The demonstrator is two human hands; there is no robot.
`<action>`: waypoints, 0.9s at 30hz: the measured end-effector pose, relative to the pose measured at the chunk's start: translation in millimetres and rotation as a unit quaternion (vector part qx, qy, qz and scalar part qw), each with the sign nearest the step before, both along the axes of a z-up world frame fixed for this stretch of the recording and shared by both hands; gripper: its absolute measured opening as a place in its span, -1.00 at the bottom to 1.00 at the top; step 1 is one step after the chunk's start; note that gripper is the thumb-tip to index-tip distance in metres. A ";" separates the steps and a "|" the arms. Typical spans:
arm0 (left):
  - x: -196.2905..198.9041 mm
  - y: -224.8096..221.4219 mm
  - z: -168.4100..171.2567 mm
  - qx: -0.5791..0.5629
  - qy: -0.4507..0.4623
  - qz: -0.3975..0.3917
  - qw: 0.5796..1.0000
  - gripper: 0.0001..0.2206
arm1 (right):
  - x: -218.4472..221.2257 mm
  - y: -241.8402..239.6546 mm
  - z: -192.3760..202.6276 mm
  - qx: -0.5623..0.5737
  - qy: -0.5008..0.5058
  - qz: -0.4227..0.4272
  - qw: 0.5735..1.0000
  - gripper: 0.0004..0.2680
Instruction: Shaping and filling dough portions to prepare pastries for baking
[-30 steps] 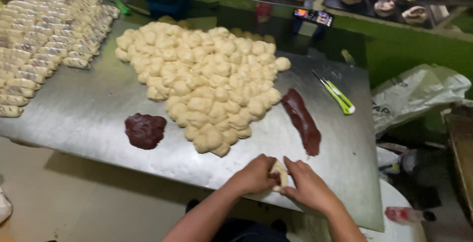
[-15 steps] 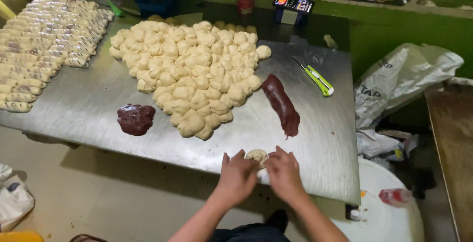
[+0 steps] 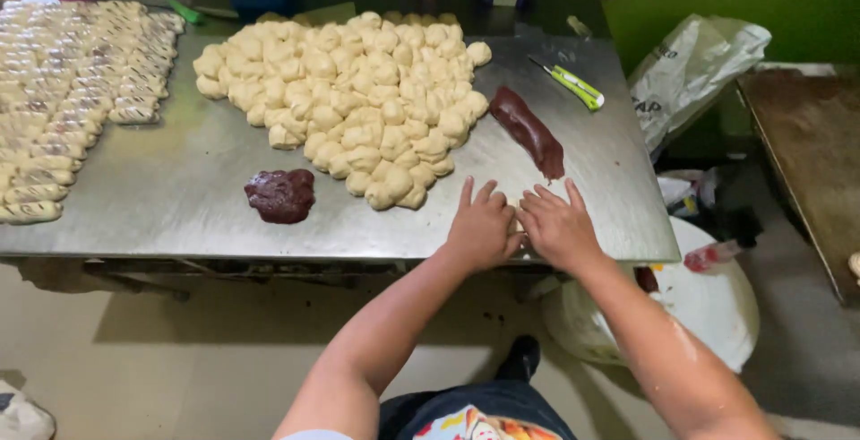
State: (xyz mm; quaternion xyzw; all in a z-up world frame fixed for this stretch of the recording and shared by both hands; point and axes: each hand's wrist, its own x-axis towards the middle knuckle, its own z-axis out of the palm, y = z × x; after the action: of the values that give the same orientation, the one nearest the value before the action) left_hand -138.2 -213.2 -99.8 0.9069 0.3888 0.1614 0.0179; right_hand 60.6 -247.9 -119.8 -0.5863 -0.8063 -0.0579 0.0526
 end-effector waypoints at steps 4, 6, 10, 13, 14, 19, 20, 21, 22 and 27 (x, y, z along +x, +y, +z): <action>-33.9 -54.9 28.2 -0.048 0.097 -0.054 0.993 -0.25 | -7.2 -50.5 -20.1 0.022 -0.030 -0.013 0.999 -0.68; -35.1 -51.1 34.0 -0.108 0.140 -0.048 0.983 -0.23 | -3.9 -33.9 -9.1 -0.023 0.022 -0.043 0.999 -0.67; 3.2 -42.1 -0.9 -0.009 0.013 -0.115 0.993 -0.30 | -10.4 36.5 25.8 -0.105 0.101 -0.098 0.984 -0.69; 23.5 -44.8 -15.6 -0.025 0.082 -0.116 0.990 -0.25 | -31.4 65.2 49.4 -0.138 0.070 -0.010 0.988 -0.67; 27.7 -40.4 -15.5 -0.040 0.134 -0.095 0.986 -0.25 | -37.5 76.1 59.4 -0.130 -0.001 0.036 0.991 -0.67; 30.7 -36.9 -14.1 -0.061 -0.008 -0.103 0.993 -0.27 | -13.9 103.3 0.8 -0.001 0.060 0.166 0.984 -0.62; 29.7 -36.9 -9.1 -0.048 -0.021 -0.109 0.993 -0.09 | -9.9 112.6 -9.9 0.050 0.137 0.203 0.968 -0.60; 30.9 -36.0 -8.8 -0.046 -0.021 -0.103 0.993 -0.09 | -10.4 125.6 -9.9 0.051 0.138 0.209 0.967 -0.60; 29.7 -36.0 -8.6 -0.048 -0.018 -0.097 0.994 -0.09 | -13.6 137.6 -9.8 0.050 0.100 0.222 0.969 -0.59; 22.2 -36.4 -15.2 -0.067 -0.074 -0.115 0.988 -0.08 | -23.6 193.1 8.5 -0.007 -0.043 0.166 0.985 -0.52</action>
State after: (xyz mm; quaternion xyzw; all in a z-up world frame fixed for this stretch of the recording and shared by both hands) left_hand -116.0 -249.5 -115.0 0.9281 0.2891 0.1981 0.1255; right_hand 37.0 -54.9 -111.3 -0.4414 -0.8945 -0.0674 0.0229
